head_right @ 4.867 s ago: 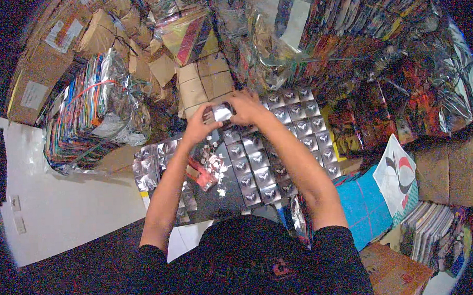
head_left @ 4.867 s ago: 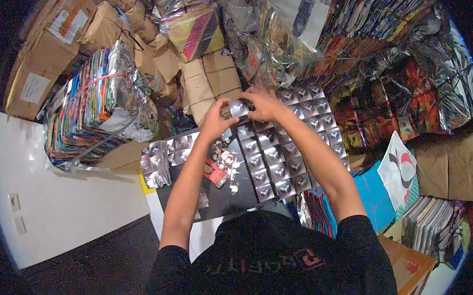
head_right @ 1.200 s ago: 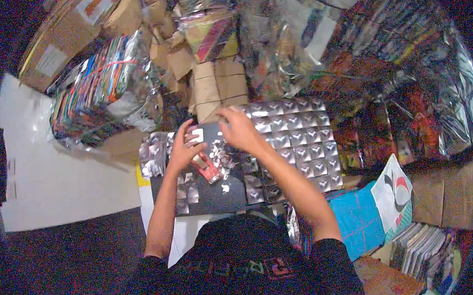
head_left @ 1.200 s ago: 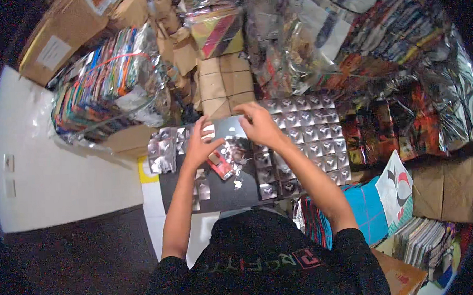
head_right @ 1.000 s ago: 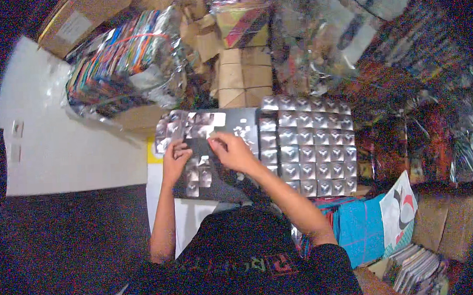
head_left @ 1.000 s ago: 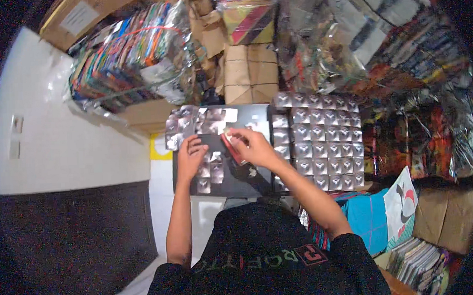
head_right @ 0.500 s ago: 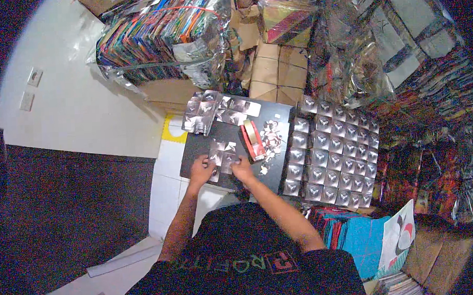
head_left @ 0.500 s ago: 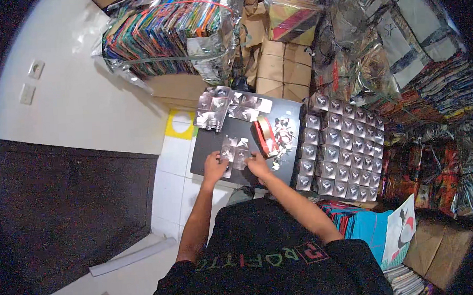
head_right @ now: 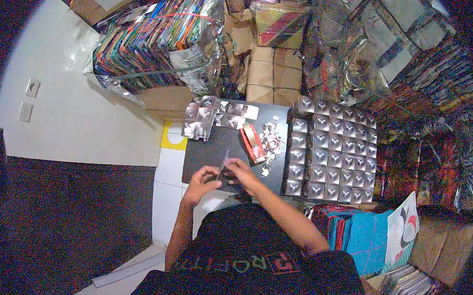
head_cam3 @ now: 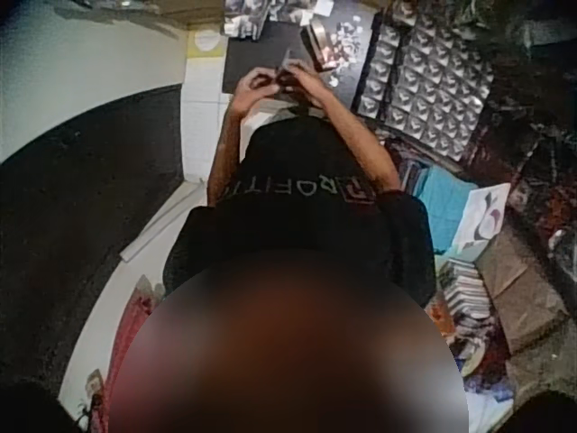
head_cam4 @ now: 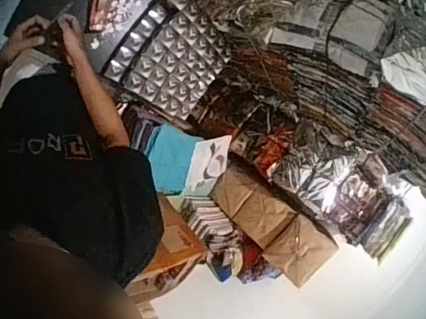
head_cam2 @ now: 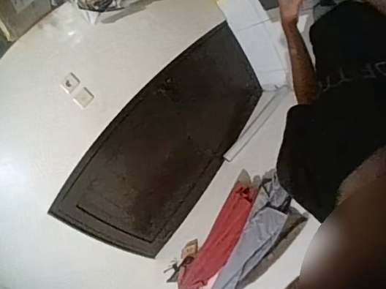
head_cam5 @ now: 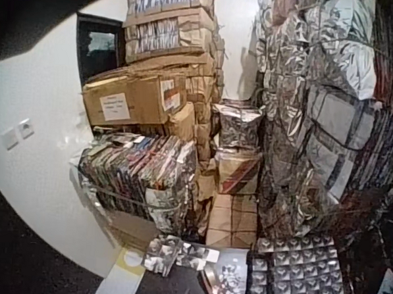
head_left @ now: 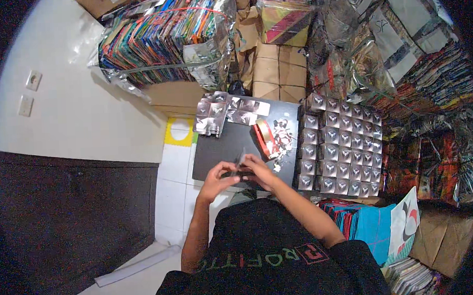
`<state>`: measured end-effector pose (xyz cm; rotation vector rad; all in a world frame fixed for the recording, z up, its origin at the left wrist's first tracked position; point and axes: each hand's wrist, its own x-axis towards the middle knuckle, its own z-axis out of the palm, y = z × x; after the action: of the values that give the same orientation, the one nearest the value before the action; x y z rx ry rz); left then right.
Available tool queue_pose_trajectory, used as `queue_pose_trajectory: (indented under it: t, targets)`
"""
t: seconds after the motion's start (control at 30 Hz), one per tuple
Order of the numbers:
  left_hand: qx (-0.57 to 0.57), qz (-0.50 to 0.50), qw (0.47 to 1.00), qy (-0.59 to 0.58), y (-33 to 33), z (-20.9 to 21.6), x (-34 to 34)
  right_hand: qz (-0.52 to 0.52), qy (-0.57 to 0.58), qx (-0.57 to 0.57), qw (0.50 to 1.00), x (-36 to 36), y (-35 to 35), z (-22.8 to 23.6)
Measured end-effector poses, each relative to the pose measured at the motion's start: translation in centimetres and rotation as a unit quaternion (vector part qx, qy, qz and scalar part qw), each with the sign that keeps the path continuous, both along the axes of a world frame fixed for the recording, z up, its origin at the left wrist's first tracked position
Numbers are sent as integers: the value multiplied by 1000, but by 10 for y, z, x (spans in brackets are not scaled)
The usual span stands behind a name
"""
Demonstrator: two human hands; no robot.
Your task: Assembling small cardboard boxes for product packaging.
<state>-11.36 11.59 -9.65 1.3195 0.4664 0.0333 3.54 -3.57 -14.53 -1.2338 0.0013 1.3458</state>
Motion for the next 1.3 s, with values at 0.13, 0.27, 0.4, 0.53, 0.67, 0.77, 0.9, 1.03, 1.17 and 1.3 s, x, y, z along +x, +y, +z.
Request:
queue_pose_trajectory:
  t: [0.13, 0.27, 0.4, 0.53, 0.67, 0.77, 0.9, 1.03, 1.17, 1.3]
  targets:
    - [123, -30, 989, -80, -13, 21, 5, -16, 86, 112, 990, -4, -4, 45]
    - [235, -14, 972, -9, -20, 51, 18, -35, 109, 173, 978, -3, -11, 66]
    - [247, 1, 969, -18, -26, 74, 30, -52, 86, 202, 974, -2, -22, 68]
    - [304, 19, 951, -45, -32, 80, 37, -81, 67, 212, 972, 5, -41, 104]
    - [367, -2, 929, -39, -41, 87, 41, -73, -185, 178, 964, 13, -57, 111]
    - [370, -4, 927, -53, -48, 88, 45, -60, -261, 91, 959, 23, -68, 117]
    - [378, -16, 924, -59, -57, 93, 53, -97, -282, 74, 952, 28, -83, 120]
    - [384, -37, 920, -73, -64, 93, 59, -110, -287, 76, 949, 31, -95, 127]
    - [364, -44, 928, -61, -74, 97, 66, -107, -265, 94, 954, 37, -107, 131]
    - [398, -49, 913, -76, -83, 102, 71, -110, -220, 93, 965, 41, -117, 140]
